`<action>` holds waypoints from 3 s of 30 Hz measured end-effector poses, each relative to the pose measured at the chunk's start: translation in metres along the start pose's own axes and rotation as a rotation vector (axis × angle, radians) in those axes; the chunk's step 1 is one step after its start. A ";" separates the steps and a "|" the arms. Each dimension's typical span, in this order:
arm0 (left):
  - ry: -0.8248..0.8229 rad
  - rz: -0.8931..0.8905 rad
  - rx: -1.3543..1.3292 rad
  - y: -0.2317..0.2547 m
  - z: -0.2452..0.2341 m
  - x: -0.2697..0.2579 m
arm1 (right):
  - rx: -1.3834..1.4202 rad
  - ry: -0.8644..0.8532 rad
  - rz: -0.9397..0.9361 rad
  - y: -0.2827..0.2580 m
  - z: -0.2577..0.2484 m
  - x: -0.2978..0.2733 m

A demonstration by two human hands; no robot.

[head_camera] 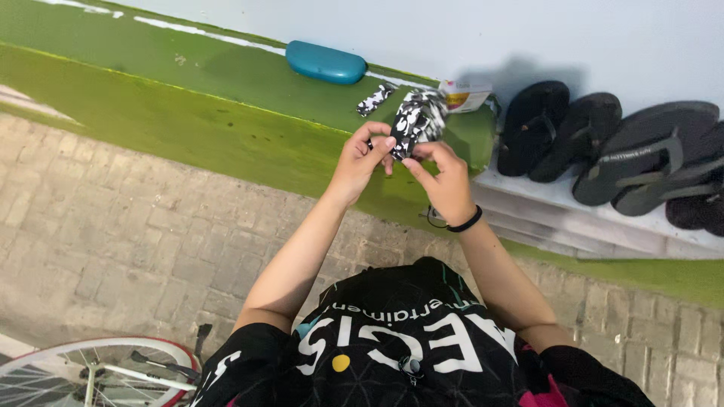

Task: The person fits a patterned fabric sleeve onto a circular plastic frame by hand. They stretch the fabric around the ring and tuck the edges into the frame's notches.

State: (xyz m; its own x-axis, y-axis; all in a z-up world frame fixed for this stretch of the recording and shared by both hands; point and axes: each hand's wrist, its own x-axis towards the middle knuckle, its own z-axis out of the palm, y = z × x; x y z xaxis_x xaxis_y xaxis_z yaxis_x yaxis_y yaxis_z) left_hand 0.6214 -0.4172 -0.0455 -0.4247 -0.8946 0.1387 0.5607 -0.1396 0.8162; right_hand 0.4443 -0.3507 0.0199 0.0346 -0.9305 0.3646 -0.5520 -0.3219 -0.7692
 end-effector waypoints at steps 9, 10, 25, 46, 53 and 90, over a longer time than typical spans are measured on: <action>-0.079 0.061 0.084 -0.005 0.008 -0.004 | 0.250 0.040 0.214 0.022 -0.004 -0.026; -0.111 0.061 0.086 -0.006 0.007 -0.004 | 0.331 0.060 0.238 0.028 -0.004 -0.026; -0.274 0.468 0.958 0.022 0.072 -0.003 | 1.210 0.011 0.601 0.074 -0.076 -0.014; 0.021 0.156 0.271 -0.044 0.120 0.003 | 1.257 -0.028 0.565 0.071 -0.123 -0.023; 0.103 0.169 0.082 -0.042 0.130 0.006 | 1.245 -0.114 0.421 0.066 -0.130 -0.035; 0.061 -0.066 0.098 -0.071 0.156 -0.002 | 0.649 0.110 0.353 0.063 -0.139 -0.053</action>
State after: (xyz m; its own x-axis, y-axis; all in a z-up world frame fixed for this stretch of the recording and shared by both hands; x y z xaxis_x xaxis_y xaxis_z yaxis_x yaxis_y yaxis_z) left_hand 0.4720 -0.3396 -0.0161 -0.4130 -0.9093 0.0507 0.4596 -0.1600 0.8736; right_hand 0.2919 -0.2972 0.0254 -0.1560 -0.9858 0.0624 0.0893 -0.0770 -0.9930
